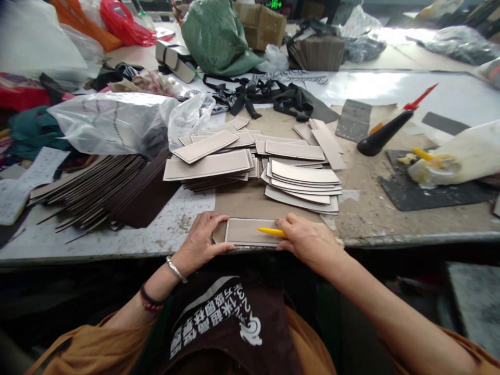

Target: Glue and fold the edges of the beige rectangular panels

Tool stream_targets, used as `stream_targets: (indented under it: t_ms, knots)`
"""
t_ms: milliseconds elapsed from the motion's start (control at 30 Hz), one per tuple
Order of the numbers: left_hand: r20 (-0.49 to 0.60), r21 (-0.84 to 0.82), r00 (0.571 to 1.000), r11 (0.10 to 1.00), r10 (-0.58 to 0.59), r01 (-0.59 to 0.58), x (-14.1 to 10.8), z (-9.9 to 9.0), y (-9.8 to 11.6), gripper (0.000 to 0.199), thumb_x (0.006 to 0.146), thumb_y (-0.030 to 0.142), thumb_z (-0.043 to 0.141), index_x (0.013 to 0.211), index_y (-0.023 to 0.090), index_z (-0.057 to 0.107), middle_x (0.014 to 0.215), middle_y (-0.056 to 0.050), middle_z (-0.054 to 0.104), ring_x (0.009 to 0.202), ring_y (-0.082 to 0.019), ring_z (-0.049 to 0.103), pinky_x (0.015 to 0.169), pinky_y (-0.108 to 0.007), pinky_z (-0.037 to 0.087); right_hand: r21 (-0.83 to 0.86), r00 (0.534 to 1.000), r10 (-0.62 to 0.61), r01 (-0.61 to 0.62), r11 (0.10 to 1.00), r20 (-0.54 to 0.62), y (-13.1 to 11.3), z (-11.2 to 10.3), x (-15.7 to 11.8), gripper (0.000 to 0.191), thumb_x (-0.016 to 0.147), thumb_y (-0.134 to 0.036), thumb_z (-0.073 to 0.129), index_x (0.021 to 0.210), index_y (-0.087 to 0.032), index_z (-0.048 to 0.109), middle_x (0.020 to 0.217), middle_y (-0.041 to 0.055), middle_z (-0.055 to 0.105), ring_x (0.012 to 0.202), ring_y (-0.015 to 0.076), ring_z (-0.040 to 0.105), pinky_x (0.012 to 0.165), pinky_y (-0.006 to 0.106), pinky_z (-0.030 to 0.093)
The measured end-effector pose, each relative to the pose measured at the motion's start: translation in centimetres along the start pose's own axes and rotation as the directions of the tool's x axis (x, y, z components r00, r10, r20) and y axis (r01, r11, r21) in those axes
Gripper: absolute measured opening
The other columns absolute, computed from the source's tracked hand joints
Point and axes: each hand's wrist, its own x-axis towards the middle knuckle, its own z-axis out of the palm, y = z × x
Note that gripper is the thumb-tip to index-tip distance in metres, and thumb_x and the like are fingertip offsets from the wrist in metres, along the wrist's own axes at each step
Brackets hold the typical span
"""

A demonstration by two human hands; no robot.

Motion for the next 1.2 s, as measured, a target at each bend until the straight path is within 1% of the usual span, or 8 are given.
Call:
stream_targets:
  t_ms: [100,333,467,533,633,767,1000,1200]
  knots:
    - [-0.007,0.006,1.000,1.000,0.010,-0.010,0.0,0.0,0.0,0.059,0.062,0.029,0.079,0.111,0.015,0.051,0.104,-0.009,0.050,0.097,-0.025,0.046,0.087,-0.040,0.042,-0.020,1.000,-0.016,0.015,1.000,-0.011,0.0,0.2,0.0,0.035,0.084,-0.033,0.060,0.116,-0.023,0.051,0.098,0.0028,0.055,0.081,0.0187,0.060,0.058,0.025,0.041]
    - [-0.059,-0.003,0.996,0.998,0.059,-0.060,-0.5,0.3,0.0,0.056,0.065,0.027,0.077,0.112,0.018,0.048,0.105,-0.009,0.050,0.098,-0.025,0.046,0.088,-0.041,0.043,-0.039,1.000,-0.019,0.018,0.999,-0.007,-0.1,0.0,-0.1,0.035,0.084,-0.033,0.059,0.117,-0.023,0.050,0.097,0.0025,0.056,0.082,0.0191,0.060,0.057,0.025,0.040]
    - [-0.149,0.022,0.984,0.995,0.097,-0.094,-1.2,0.3,0.9,0.044,0.074,0.024,0.068,0.113,0.019,0.047,0.107,-0.009,0.049,0.102,-0.026,0.046,0.090,-0.044,0.042,-0.035,1.000,-0.003,0.004,0.999,0.026,-0.3,-0.4,-0.1,0.037,0.084,-0.034,0.060,0.118,-0.022,0.051,0.098,0.0034,0.057,0.083,0.0200,0.060,0.058,0.026,0.040]
    - [-0.167,0.038,0.977,0.991,0.130,-0.125,-1.5,0.4,1.5,0.036,0.078,0.022,0.064,0.111,0.019,0.049,0.108,-0.010,0.049,0.102,-0.025,0.046,0.089,-0.044,0.042,-0.033,1.000,-0.004,0.005,0.999,0.028,-0.3,-0.4,0.0,0.038,0.084,-0.035,0.060,0.118,-0.022,0.051,0.098,0.0040,0.057,0.084,0.0203,0.060,0.058,0.026,0.041]
    - [-0.135,0.046,0.967,0.977,0.214,-0.209,-1.7,0.6,2.1,0.029,0.081,0.017,0.058,0.110,0.016,0.051,0.109,-0.011,0.051,0.103,-0.025,0.047,0.090,-0.042,0.043,-0.035,1.000,-0.001,0.002,0.999,0.030,-0.3,-0.4,0.0,0.038,0.084,-0.035,0.059,0.119,-0.021,0.050,0.098,0.0045,0.057,0.083,0.0206,0.060,0.058,0.026,0.041]
    - [-0.108,0.064,0.954,0.960,0.279,-0.273,-1.7,1.2,2.4,0.031,0.084,0.012,0.053,0.115,0.014,0.051,0.112,-0.013,0.052,0.106,-0.024,0.046,0.092,-0.042,0.044,-0.034,0.999,-0.005,0.006,0.999,0.033,-0.4,-0.4,0.0,0.038,0.085,-0.033,0.059,0.119,-0.020,0.050,0.098,0.0051,0.057,0.085,0.0218,0.060,0.059,0.027,0.043]
    - [-0.139,0.077,0.948,0.958,0.285,-0.276,-2.1,2.2,2.2,0.030,0.085,0.010,0.052,0.114,0.018,0.055,0.111,-0.011,0.055,0.104,-0.022,0.047,0.089,-0.042,0.047,-0.011,0.999,-0.003,0.003,1.000,0.034,-0.4,-0.1,0.0,0.038,0.085,-0.032,0.059,0.119,-0.019,0.049,0.099,0.0057,0.058,0.087,0.0217,0.060,0.062,0.027,0.043]
    - [-0.138,0.063,0.953,0.963,0.268,-0.262,-2.2,2.5,1.9,0.030,0.085,0.011,0.051,0.113,0.020,0.057,0.111,-0.010,0.057,0.104,-0.022,0.048,0.088,-0.042,0.046,0.001,1.000,-0.015,0.015,1.000,-0.006,-0.3,0.2,-0.1,0.037,0.085,-0.033,0.058,0.119,-0.020,0.050,0.100,0.0069,0.057,0.084,0.0221,0.060,0.059,0.027,0.043]
